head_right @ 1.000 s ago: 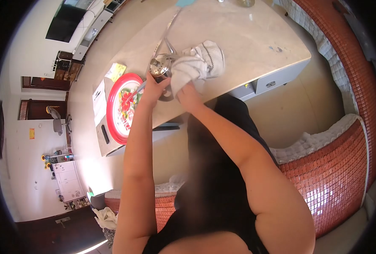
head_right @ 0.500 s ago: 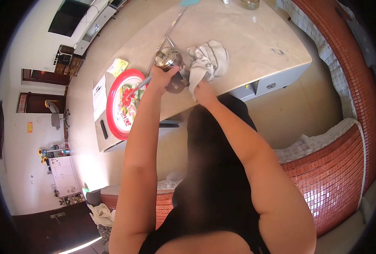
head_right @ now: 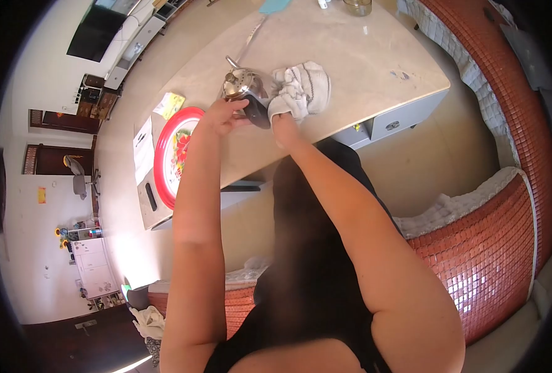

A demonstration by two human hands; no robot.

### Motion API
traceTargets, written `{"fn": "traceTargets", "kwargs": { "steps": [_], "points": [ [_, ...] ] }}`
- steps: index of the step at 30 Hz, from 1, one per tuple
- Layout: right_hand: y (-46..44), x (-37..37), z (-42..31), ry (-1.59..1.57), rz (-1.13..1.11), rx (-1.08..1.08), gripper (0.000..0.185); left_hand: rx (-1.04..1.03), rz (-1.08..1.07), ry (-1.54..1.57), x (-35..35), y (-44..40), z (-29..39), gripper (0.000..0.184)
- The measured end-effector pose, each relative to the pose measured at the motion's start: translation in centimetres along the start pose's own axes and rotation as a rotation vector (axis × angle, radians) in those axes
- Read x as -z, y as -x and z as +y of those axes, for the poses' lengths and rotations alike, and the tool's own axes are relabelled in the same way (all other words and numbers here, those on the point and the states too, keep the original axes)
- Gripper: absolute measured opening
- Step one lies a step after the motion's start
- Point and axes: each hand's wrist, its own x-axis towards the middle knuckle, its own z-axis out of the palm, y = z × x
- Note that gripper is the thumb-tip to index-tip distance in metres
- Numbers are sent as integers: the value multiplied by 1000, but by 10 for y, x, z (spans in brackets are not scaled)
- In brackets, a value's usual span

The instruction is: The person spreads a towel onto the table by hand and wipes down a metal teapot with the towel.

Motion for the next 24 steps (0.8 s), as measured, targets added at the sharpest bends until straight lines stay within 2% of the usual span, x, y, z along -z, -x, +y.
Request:
{"fn": "traceTargets", "kwargs": {
  "steps": [1, 4, 6, 8, 10, 11, 12, 13, 15, 17, 20, 23, 24],
  "points": [
    [-4, -1, 5, -47, -41, 26, 36, 5, 11, -24, -2, 3, 1, 35],
    [16, -8, 6, 19, 115, 257, 36, -31, 76, -79, -11, 12, 5, 39],
    [33, 1, 1, 219, -119, 175, 37, -58, 178, -107, -23, 12, -1, 47],
    [52, -1, 6, 189, -204, 150, 37, -92, 324, -135, -37, 7, -5, 57],
    [58, -14, 22, -65, -125, 199, 35, -355, 472, -357, -21, -39, -37, 67],
    [58, -8, 17, -136, -146, 236, 34, -420, 505, -409, -17, -50, -47, 71],
    [52, -3, 14, 210, -236, 289, 34, -484, 541, -463, -13, -61, -56, 76],
    [40, 0, 11, 555, -325, 333, 34, -479, 541, -460, -9, -62, -58, 80],
    [22, 1, 4, 609, -298, 254, 36, -431, 503, -438, -9, -48, -56, 86],
    [7, 0, -5, 28, -59, 20, 40, -354, 426, -397, -21, -5, -37, 91],
    [-8, 2, -1, -115, 60, -13, 41, -391, 330, -416, -8, -2, -41, 91],
    [28, 12, -23, 130, 58, -75, 39, -313, 216, -350, -13, 12, -26, 87],
    [37, 3, -13, 36, 69, 112, 36, -316, 229, -367, -15, 12, -26, 85]
  ]
}}
